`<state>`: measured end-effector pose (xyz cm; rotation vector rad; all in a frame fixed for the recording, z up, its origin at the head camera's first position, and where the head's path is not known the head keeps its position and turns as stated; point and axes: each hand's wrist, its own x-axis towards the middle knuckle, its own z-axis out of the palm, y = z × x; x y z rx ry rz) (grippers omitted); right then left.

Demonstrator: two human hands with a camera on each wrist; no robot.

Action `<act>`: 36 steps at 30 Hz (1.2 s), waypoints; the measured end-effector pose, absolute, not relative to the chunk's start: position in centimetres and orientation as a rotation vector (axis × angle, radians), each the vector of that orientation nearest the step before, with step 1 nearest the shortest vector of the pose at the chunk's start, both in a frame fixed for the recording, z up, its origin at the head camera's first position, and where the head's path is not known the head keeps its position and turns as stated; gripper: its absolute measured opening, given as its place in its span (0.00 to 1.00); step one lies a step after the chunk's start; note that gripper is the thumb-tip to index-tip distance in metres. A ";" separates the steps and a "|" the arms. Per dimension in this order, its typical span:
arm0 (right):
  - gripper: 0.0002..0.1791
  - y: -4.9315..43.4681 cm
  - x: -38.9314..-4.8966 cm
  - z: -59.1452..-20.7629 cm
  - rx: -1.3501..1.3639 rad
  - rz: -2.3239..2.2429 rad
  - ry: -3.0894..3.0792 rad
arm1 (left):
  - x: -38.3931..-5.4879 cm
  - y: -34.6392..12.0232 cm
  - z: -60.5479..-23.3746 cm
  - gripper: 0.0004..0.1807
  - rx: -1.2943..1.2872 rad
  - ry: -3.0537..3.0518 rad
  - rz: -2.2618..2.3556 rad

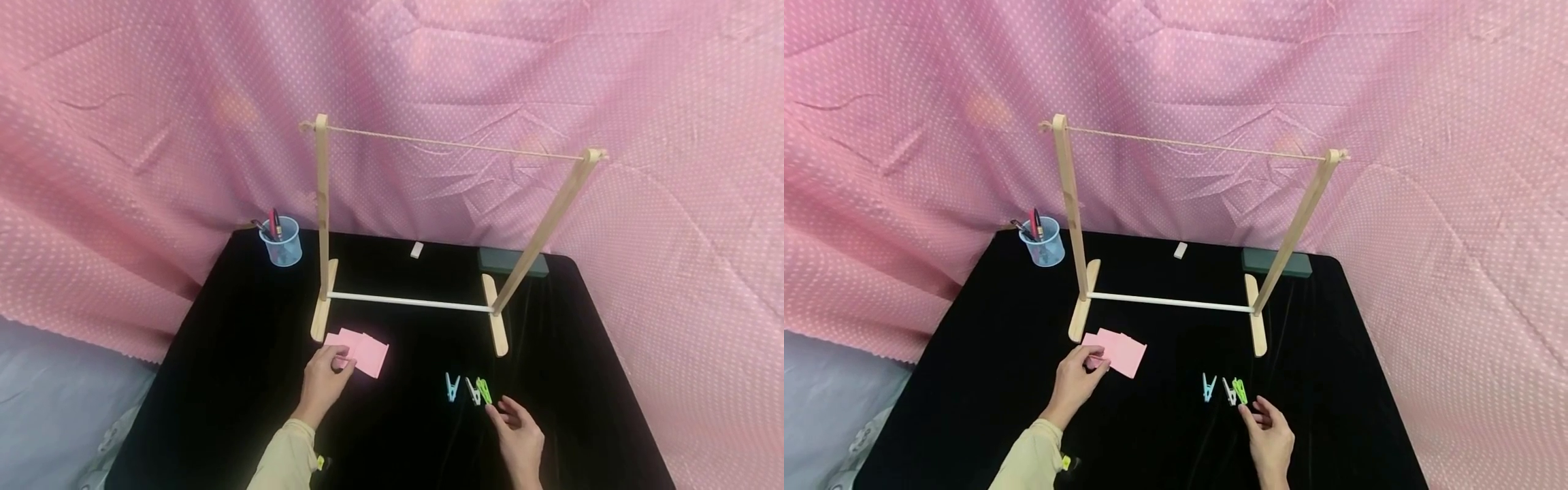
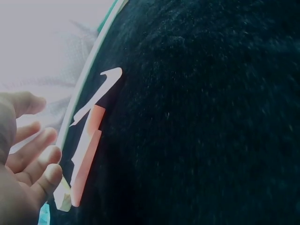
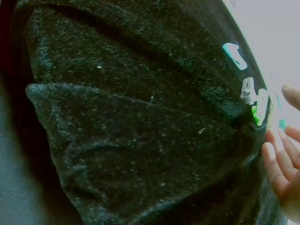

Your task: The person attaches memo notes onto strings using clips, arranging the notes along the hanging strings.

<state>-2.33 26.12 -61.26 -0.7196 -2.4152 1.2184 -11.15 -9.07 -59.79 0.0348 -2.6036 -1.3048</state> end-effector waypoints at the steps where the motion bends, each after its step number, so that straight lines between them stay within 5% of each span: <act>1: 0.21 26.1 -2.4 -61.4 -0.722 1.221 -2.410 | -11.3 -9.0 -59.9 0.15 0.033 -2.588 -1.318; 36: 0.20 25.6 -4.1 -63.4 -0.711 1.097 -2.423 | -12.6 -7.4 -63.1 0.14 0.153 -2.472 -1.371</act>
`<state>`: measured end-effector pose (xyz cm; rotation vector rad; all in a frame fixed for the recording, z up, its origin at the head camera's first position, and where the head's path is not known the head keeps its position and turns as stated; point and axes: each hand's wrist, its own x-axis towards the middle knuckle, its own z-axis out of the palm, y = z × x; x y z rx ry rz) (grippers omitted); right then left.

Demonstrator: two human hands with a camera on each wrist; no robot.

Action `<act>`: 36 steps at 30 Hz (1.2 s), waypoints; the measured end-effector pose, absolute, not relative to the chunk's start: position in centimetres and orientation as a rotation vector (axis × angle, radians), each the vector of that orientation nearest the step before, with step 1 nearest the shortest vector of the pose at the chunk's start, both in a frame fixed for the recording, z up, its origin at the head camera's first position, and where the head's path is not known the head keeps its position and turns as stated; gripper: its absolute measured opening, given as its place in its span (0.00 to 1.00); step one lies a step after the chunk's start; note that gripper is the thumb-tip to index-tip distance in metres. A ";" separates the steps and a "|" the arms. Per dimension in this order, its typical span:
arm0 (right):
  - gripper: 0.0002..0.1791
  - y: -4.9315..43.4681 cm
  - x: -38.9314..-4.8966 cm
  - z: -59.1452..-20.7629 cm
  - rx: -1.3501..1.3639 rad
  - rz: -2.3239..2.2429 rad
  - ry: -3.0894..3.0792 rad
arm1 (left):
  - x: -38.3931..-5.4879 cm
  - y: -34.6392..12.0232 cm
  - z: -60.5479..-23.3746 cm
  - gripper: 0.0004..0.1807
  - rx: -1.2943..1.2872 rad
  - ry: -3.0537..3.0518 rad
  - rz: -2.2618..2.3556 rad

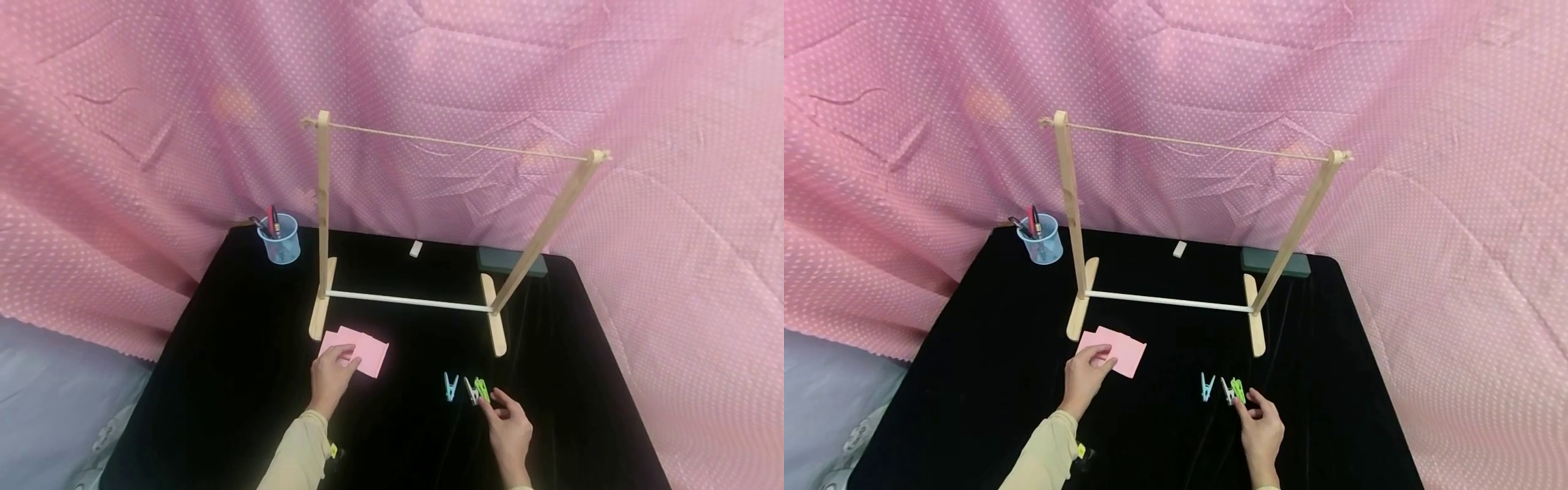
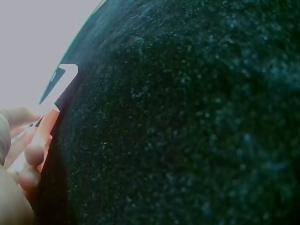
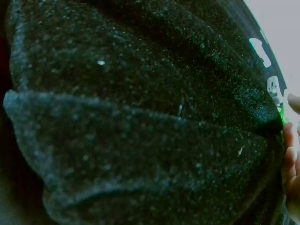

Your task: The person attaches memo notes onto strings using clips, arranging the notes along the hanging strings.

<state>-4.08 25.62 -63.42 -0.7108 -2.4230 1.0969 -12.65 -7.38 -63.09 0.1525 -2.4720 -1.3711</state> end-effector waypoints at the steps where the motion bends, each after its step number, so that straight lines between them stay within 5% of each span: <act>1: 0.20 25.6 -4.1 -63.5 -0.717 1.080 -2.429 | -12.6 -7.4 -63.1 0.14 0.152 -2.469 -1.376; 36: 0.14 25.6 -5.5 -63.1 -0.731 1.034 -2.557 | -13.0 -7.5 -61.8 0.08 0.378 -2.446 -1.742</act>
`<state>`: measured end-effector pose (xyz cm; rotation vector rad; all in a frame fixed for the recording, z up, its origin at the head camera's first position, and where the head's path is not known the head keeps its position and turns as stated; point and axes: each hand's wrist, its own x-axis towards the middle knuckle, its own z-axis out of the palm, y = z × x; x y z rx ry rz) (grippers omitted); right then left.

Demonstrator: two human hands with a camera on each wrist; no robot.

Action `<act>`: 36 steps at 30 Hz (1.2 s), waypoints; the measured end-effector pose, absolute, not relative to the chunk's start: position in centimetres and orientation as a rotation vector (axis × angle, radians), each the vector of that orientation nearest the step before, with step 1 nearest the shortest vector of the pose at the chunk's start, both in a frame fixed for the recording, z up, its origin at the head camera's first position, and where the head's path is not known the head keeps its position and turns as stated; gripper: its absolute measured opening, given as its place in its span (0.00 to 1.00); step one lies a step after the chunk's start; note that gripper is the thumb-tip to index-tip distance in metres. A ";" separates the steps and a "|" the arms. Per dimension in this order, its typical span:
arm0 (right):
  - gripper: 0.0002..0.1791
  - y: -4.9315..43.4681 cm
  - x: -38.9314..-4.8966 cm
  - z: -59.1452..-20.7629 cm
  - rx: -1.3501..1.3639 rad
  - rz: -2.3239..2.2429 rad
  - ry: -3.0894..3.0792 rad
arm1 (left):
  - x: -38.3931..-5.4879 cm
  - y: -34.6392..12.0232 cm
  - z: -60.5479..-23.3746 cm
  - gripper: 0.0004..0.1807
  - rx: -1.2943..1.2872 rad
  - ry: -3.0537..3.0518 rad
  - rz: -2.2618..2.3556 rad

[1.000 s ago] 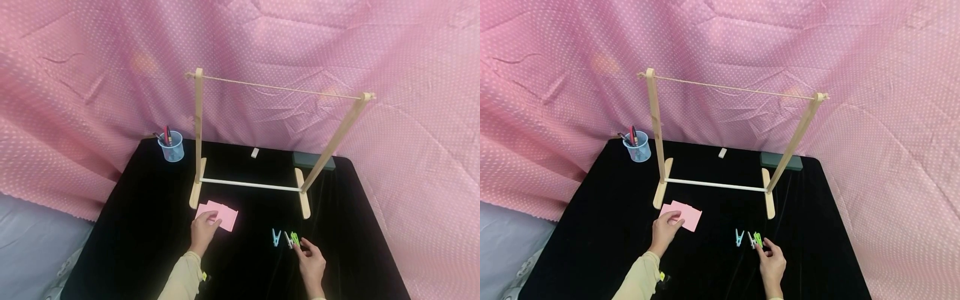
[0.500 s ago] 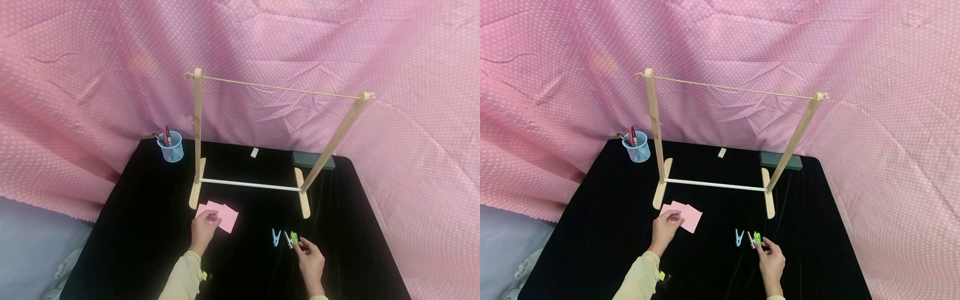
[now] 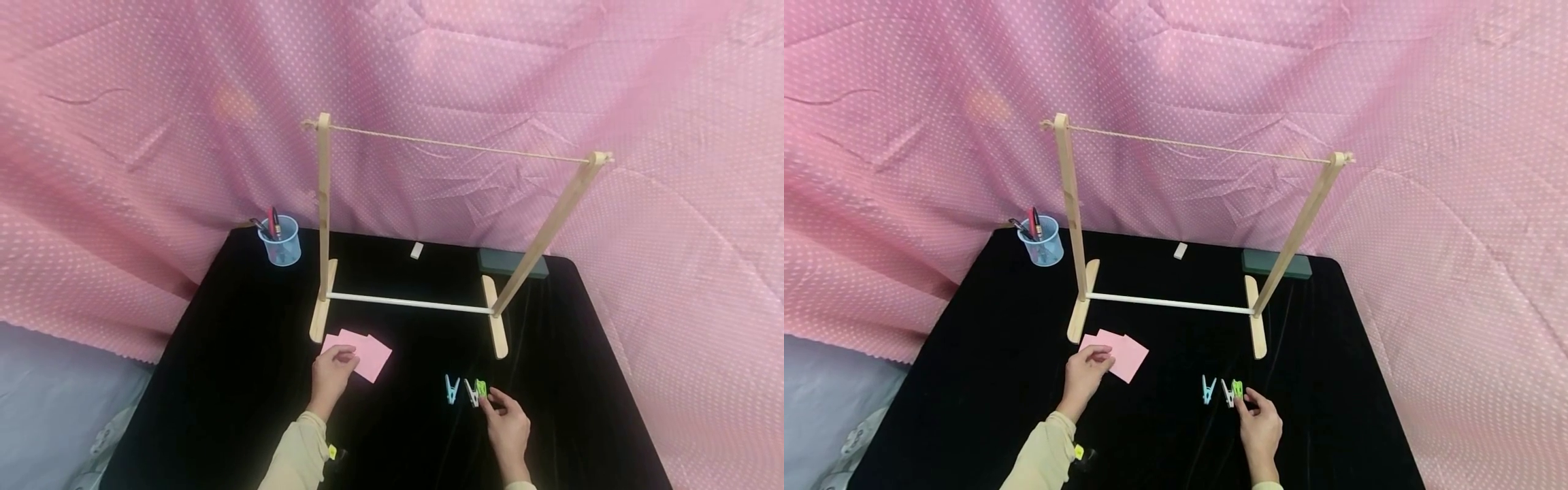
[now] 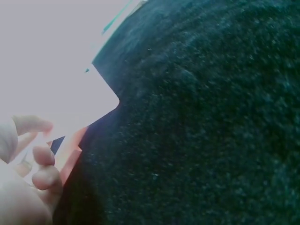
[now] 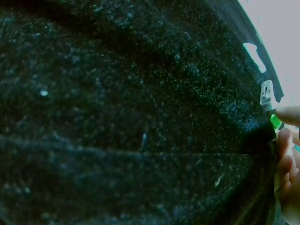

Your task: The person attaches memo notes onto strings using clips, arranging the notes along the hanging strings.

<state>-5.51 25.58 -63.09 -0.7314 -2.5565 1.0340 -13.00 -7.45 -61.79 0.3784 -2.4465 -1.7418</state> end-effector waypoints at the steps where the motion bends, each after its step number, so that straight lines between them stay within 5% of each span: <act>1: 0.15 25.6 -5.5 -63.1 -0.735 1.033 -2.557 | -13.0 -7.5 -61.8 0.08 0.385 -2.440 -1.755; 36: 0.19 25.3 -7.2 -60.1 -0.773 1.168 -2.594 | -15.7 -7.9 -54.6 0.06 0.431 -2.048 -2.181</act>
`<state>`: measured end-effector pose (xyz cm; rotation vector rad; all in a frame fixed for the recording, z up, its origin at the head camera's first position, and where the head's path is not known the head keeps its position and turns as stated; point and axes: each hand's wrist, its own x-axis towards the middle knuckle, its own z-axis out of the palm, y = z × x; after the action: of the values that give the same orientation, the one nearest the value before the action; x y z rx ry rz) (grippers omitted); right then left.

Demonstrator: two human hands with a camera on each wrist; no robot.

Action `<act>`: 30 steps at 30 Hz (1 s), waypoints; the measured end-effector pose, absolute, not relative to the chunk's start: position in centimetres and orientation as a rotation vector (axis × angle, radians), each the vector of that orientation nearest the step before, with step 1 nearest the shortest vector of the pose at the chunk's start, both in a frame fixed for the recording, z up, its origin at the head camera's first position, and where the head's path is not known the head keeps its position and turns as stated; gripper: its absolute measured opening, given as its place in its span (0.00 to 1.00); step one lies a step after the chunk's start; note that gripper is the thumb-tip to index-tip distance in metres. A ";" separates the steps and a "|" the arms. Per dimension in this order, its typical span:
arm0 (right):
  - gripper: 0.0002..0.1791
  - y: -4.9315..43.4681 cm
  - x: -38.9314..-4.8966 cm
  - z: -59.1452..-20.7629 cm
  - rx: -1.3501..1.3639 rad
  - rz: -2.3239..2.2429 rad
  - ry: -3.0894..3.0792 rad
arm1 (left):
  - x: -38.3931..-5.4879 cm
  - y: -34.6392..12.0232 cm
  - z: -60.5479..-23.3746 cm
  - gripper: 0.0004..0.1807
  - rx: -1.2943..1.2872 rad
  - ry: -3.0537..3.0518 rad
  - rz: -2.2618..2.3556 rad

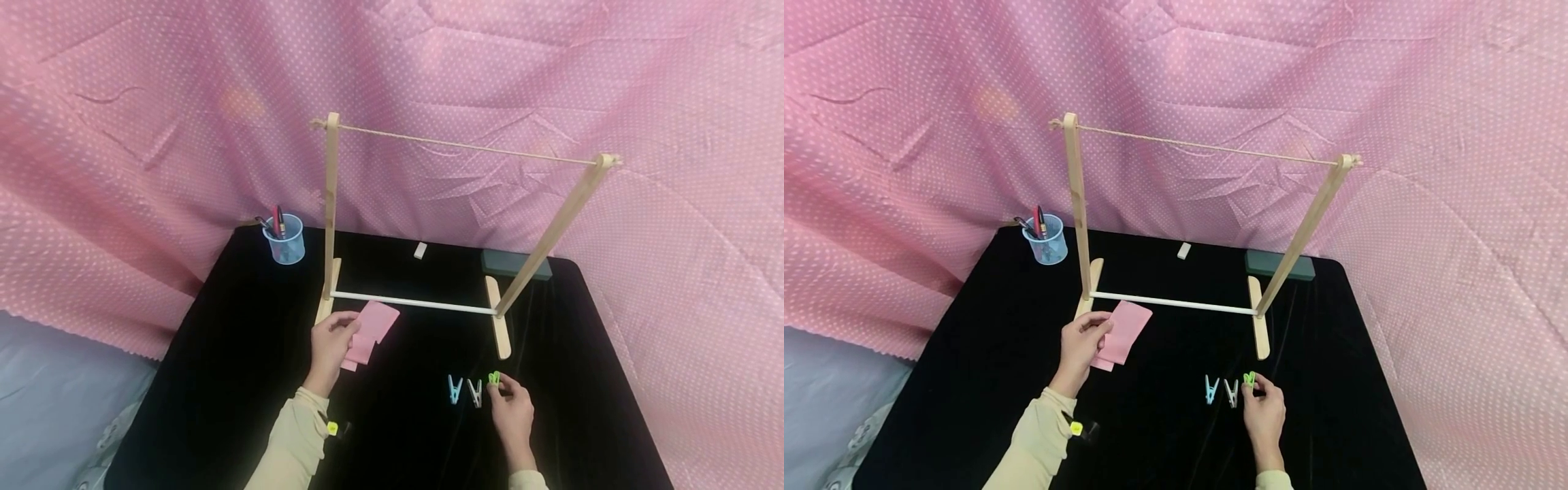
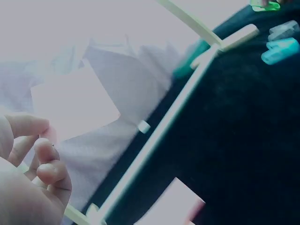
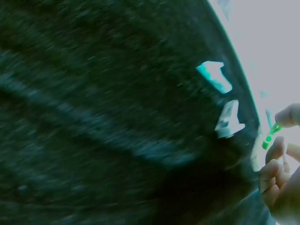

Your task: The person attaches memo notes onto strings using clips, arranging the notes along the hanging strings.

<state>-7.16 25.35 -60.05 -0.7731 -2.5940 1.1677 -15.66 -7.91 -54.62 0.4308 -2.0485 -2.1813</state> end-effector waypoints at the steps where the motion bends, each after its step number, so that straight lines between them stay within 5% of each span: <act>1: 0.19 25.3 -7.3 -59.7 -0.758 1.167 -2.585 | -15.8 -7.8 -54.2 0.06 0.416 -2.026 -2.198; 30: 0.16 18.5 -15.7 -43.8 -0.106 1.590 -2.312 | -20.0 -7.1 -43.1 0.08 0.242 -1.618 -2.283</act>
<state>-15.74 18.53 -43.78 -0.1060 -2.3125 1.5896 -20.02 -7.05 -43.11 0.2424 -1.6183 -2.2829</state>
